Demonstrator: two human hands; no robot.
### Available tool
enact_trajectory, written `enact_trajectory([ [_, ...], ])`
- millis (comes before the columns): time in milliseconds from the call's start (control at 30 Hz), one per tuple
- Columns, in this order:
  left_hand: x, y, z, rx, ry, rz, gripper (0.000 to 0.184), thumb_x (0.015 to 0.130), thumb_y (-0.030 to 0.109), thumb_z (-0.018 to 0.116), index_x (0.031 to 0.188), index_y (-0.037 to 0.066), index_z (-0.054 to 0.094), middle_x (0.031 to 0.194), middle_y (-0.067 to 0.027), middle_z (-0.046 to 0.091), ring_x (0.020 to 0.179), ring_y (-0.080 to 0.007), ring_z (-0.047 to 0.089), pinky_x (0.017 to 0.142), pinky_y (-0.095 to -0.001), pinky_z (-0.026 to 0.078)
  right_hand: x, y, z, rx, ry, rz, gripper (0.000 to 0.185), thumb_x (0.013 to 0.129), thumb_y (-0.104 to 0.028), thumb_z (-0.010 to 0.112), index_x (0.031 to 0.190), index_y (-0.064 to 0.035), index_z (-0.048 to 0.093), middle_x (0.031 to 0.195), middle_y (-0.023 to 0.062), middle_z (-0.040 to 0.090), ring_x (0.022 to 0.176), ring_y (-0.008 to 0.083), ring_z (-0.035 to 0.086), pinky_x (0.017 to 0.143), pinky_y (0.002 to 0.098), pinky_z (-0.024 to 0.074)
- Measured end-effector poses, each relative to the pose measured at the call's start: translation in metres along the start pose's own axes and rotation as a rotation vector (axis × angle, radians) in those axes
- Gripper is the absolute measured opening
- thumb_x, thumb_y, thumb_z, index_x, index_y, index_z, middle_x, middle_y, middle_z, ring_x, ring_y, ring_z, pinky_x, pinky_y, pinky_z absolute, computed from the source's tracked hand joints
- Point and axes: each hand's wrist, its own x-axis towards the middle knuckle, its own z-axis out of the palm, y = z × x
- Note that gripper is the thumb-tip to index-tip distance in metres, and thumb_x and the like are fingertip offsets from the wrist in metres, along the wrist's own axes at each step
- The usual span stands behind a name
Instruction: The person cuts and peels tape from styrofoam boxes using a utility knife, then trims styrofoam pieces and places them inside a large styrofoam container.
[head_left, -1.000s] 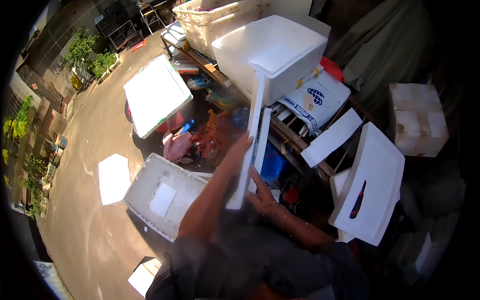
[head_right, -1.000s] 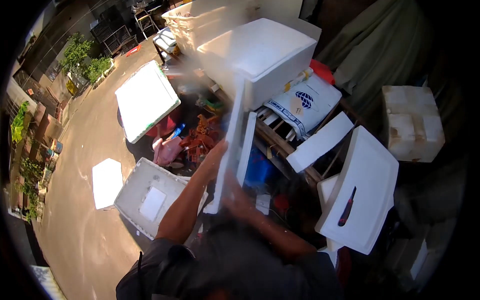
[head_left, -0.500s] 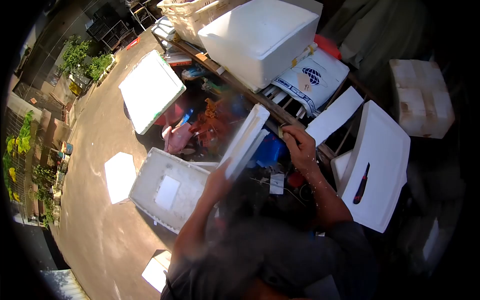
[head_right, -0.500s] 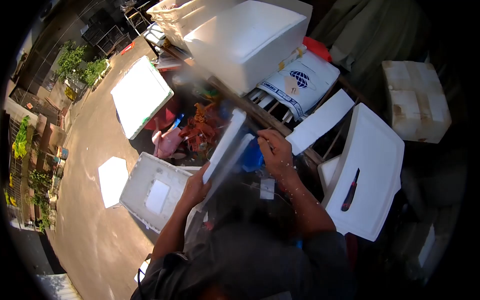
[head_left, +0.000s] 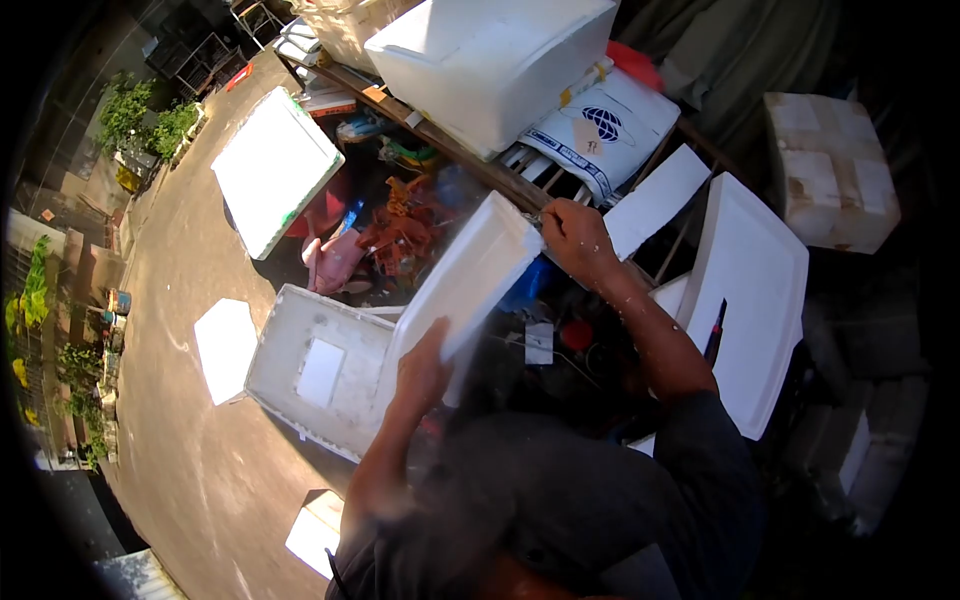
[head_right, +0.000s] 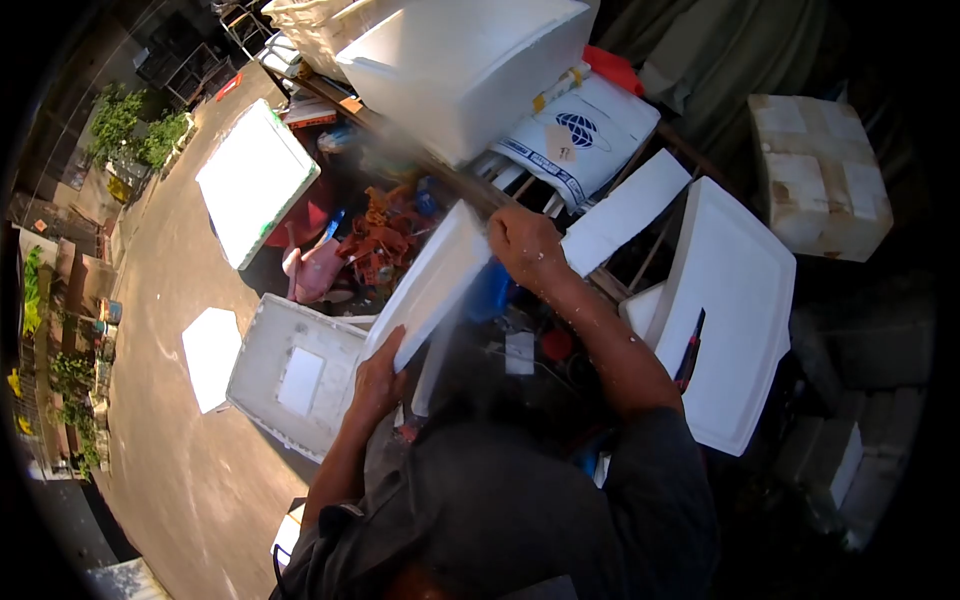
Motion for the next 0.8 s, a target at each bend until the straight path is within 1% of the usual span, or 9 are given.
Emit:
enact_trajectory([
  [67, -0.006, -0.003, -0.002, -0.118, 0.019, -0.101, 0.057, 0.085, 0.007, 0.063, 0.141, 0.004, 0.049, 0.126, -0.0250, 0.062, 0.119, -0.0394, 0.060, 0.099, -0.0424, 0.048, 0.008, 0.016, -0.002, 0.080, 0.073, 0.175, 0.021, 0.094, -0.015, 0.055, 0.094, 0.0043, 0.063, 0.078, 0.0170, 0.068, 0.068, 0.0261, 0.065, 0.065, 0.0366, 0.0506],
  [167, -0.016, -0.011, -0.009, -0.339, 0.153, 0.010, 0.051, 0.087, 0.008, 0.062, 0.138, 0.004, 0.053, 0.119, -0.0248, 0.067, 0.115, -0.0352, 0.064, 0.095, -0.0388, 0.050, 0.013, 0.074, 0.006, 0.177, 0.180, 0.315, 0.024, 0.094, -0.019, 0.054, 0.094, 0.0033, 0.063, 0.079, 0.0216, 0.067, 0.073, 0.0366, 0.066, 0.068, 0.0439, 0.0503],
  [267, -0.025, -0.012, -0.027, -0.378, 0.016, -0.136, 0.047, 0.089, 0.011, 0.062, 0.136, 0.003, 0.055, 0.113, -0.0212, 0.070, 0.107, -0.0260, 0.067, 0.091, -0.0356, 0.050, 0.015, 0.088, 0.011, 0.186, 0.212, 0.464, 0.027, 0.094, -0.021, 0.053, 0.093, 0.0039, 0.063, 0.078, 0.0229, 0.066, 0.074, 0.0391, 0.066, 0.068, 0.0449, 0.0505],
  [300, -0.028, -0.005, -0.032, -0.435, -0.018, -0.198, 0.044, 0.090, 0.011, 0.060, 0.133, 0.000, 0.056, 0.106, -0.0163, 0.071, 0.099, -0.0198, 0.066, 0.087, -0.0341, 0.050, 0.017, 0.096, 0.012, 0.117, 0.218, 0.443, 0.027, 0.094, -0.020, 0.053, 0.092, 0.0042, 0.063, 0.079, 0.0238, 0.066, 0.074, 0.0397, 0.066, 0.069, 0.0451, 0.0508],
  [400, -0.038, -0.016, -0.030, -0.550, 0.024, -0.188, 0.039, 0.091, 0.012, 0.059, 0.127, -0.004, 0.059, 0.104, -0.0130, 0.070, 0.095, -0.0179, 0.064, 0.085, -0.0334, 0.050, 0.012, 0.140, 0.029, -0.093, 0.260, 0.405, 0.026, 0.093, -0.019, 0.053, 0.089, 0.0049, 0.062, 0.081, 0.0266, 0.066, 0.075, 0.0418, 0.065, 0.069, 0.0464, 0.0513],
  [467, -0.043, -0.012, -0.039, -0.691, 0.218, -0.272, 0.035, 0.091, 0.013, 0.061, 0.120, -0.006, 0.061, 0.106, -0.0116, 0.069, 0.097, -0.0218, 0.065, 0.087, -0.0342, 0.051, 0.003, 0.172, 0.035, -0.243, 0.316, 0.397, 0.027, 0.093, -0.019, 0.053, 0.087, 0.0053, 0.062, 0.083, 0.0282, 0.066, 0.076, 0.0434, 0.065, 0.070, 0.0483, 0.0514],
  [600, -0.055, -0.037, -0.066, -0.897, 0.437, -0.375, 0.047, 0.086, 0.011, 0.063, 0.128, -0.006, 0.053, 0.116, -0.0158, 0.064, 0.105, -0.0271, 0.062, 0.091, -0.0379, 0.050, -0.045, 0.241, 0.041, -0.470, 0.176, 0.320, 0.030, 0.093, -0.023, 0.055, 0.087, 0.0058, 0.062, 0.085, 0.0302, 0.066, 0.083, 0.0483, 0.064, 0.074, 0.0549, 0.0499],
  [733, -0.059, -0.049, -0.110, -1.087, 0.797, -0.450, 0.054, 0.091, 0.014, 0.057, 0.138, -0.007, 0.040, 0.124, -0.0209, 0.058, 0.109, -0.0341, 0.061, 0.094, -0.0452, 0.052, -0.067, 0.256, 0.039, -0.423, 0.256, 0.553, 0.030, 0.094, -0.022, 0.054, 0.087, 0.0061, 0.062, 0.084, 0.0306, 0.066, 0.083, 0.0488, 0.064, 0.074, 0.0555, 0.0499],
  [800, -0.074, -0.108, -0.131, -1.181, 0.863, -0.385, 0.052, 0.094, 0.018, 0.055, 0.137, -0.006, 0.041, 0.128, -0.0227, 0.056, 0.111, -0.0357, 0.060, 0.093, -0.0471, 0.053, -0.073, 0.266, 0.040, -0.414, 0.264, 0.557, 0.030, 0.095, -0.021, 0.053, 0.088, 0.0062, 0.062, 0.084, 0.0313, 0.065, 0.083, 0.0493, 0.064, 0.074, 0.0553, 0.0502],
])
